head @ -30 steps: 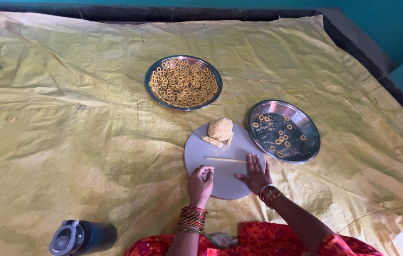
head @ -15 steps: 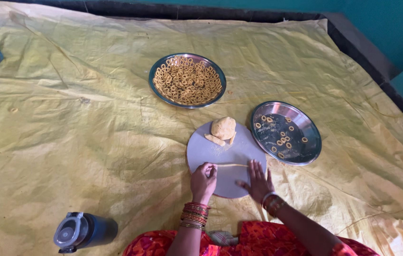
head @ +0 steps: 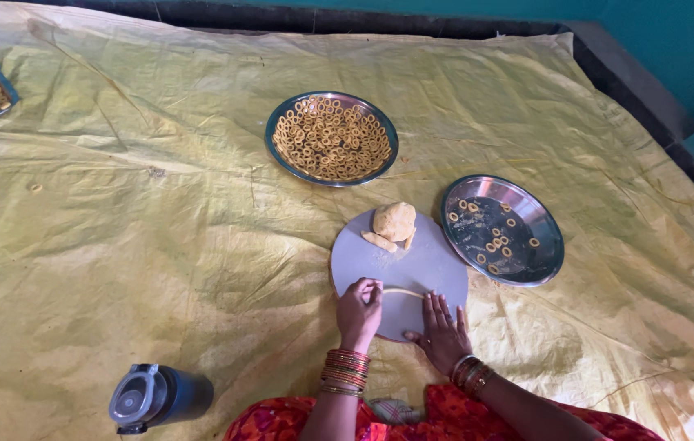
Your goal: The person rolls small pieces of dough into thin ropes and forms them into rings, placing the finished rings into a metal tray. The process is repeated with multiple pieces of dough.
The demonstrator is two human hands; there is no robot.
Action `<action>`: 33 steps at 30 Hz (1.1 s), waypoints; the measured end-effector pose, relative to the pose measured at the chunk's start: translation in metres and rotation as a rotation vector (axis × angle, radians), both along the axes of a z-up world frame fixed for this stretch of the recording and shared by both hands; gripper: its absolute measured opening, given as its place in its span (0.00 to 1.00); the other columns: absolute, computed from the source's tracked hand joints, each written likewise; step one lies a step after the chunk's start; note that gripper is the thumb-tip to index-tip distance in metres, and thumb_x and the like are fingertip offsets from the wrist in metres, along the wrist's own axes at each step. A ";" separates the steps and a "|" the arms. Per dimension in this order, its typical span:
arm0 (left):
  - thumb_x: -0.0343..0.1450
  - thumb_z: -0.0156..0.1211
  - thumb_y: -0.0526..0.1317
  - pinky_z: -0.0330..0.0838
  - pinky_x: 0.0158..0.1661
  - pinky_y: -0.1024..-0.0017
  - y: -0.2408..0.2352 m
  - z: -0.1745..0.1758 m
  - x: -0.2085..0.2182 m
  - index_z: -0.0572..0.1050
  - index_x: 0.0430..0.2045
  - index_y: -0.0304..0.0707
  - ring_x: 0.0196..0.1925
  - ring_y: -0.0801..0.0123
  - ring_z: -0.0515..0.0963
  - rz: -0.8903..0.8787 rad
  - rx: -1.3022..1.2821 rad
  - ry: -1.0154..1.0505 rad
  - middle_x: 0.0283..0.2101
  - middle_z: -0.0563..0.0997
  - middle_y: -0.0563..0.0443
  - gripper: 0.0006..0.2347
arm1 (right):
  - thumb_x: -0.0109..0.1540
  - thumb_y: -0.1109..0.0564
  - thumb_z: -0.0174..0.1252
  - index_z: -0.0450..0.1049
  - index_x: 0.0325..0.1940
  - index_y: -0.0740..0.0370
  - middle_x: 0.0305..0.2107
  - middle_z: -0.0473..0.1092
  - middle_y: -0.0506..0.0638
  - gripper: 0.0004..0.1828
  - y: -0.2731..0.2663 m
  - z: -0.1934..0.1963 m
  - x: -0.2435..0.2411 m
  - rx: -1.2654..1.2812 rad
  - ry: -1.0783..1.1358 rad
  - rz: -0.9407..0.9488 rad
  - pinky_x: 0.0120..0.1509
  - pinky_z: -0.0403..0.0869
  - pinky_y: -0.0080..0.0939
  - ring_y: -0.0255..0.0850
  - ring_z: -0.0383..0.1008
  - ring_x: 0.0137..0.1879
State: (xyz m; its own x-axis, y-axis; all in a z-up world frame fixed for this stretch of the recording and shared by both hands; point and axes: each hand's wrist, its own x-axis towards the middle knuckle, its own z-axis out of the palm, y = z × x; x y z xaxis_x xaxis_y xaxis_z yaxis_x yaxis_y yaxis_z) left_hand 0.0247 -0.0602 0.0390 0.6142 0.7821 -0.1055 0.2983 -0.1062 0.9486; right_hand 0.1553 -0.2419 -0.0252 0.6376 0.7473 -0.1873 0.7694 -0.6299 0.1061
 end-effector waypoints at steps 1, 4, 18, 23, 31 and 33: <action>0.73 0.58 0.43 0.78 0.46 0.70 0.000 0.000 0.001 0.82 0.38 0.43 0.45 0.67 0.87 -0.018 0.013 0.022 0.44 0.86 0.51 0.08 | 0.62 0.17 0.34 0.35 0.80 0.62 0.77 0.37 0.58 0.58 0.001 0.001 -0.001 -0.023 -0.021 0.025 0.80 0.36 0.65 0.50 0.32 0.82; 0.74 0.58 0.44 0.77 0.47 0.70 -0.003 -0.002 0.005 0.82 0.38 0.45 0.46 0.67 0.86 -0.056 0.015 0.056 0.45 0.86 0.52 0.08 | 0.60 0.17 0.34 0.34 0.80 0.61 0.78 0.36 0.56 0.60 0.019 0.004 0.019 0.005 0.043 -0.099 0.80 0.34 0.65 0.48 0.30 0.83; 0.75 0.51 0.53 0.75 0.48 0.60 0.003 -0.004 -0.003 0.81 0.41 0.45 0.46 0.57 0.84 0.041 0.134 0.097 0.45 0.85 0.47 0.15 | 0.61 0.18 0.37 0.34 0.80 0.61 0.78 0.34 0.57 0.59 0.011 0.023 -0.005 -0.041 0.003 -0.079 0.80 0.31 0.64 0.48 0.28 0.83; 0.75 0.47 0.57 0.75 0.48 0.54 -0.004 -0.005 0.001 0.80 0.43 0.46 0.47 0.51 0.82 -0.003 0.188 0.125 0.43 0.83 0.44 0.19 | 0.61 0.17 0.36 0.34 0.79 0.61 0.77 0.35 0.58 0.59 0.010 0.020 -0.007 -0.030 -0.055 0.046 0.79 0.30 0.63 0.48 0.28 0.82; 0.75 0.49 0.56 0.72 0.53 0.54 0.003 0.001 -0.010 0.79 0.44 0.45 0.51 0.51 0.81 0.078 0.118 0.082 0.48 0.82 0.44 0.19 | 0.62 0.19 0.37 0.35 0.80 0.60 0.78 0.36 0.56 0.57 0.084 0.022 0.026 0.075 0.027 -0.112 0.80 0.31 0.66 0.49 0.31 0.83; 0.75 0.50 0.55 0.73 0.53 0.56 0.004 0.003 -0.011 0.79 0.43 0.44 0.51 0.52 0.81 0.109 0.136 0.028 0.48 0.83 0.44 0.18 | 0.63 0.20 0.38 0.36 0.80 0.61 0.77 0.36 0.57 0.56 0.083 0.026 0.013 0.096 0.012 -0.117 0.79 0.31 0.66 0.50 0.32 0.83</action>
State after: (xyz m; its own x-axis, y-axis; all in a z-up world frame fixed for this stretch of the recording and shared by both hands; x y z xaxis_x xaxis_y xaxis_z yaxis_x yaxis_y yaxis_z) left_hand 0.0133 -0.0559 0.0415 0.5235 0.8519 -0.0105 0.3413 -0.1984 0.9188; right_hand 0.1678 -0.1587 0.0006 0.7198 0.6826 -0.1267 0.6908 -0.7223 0.0328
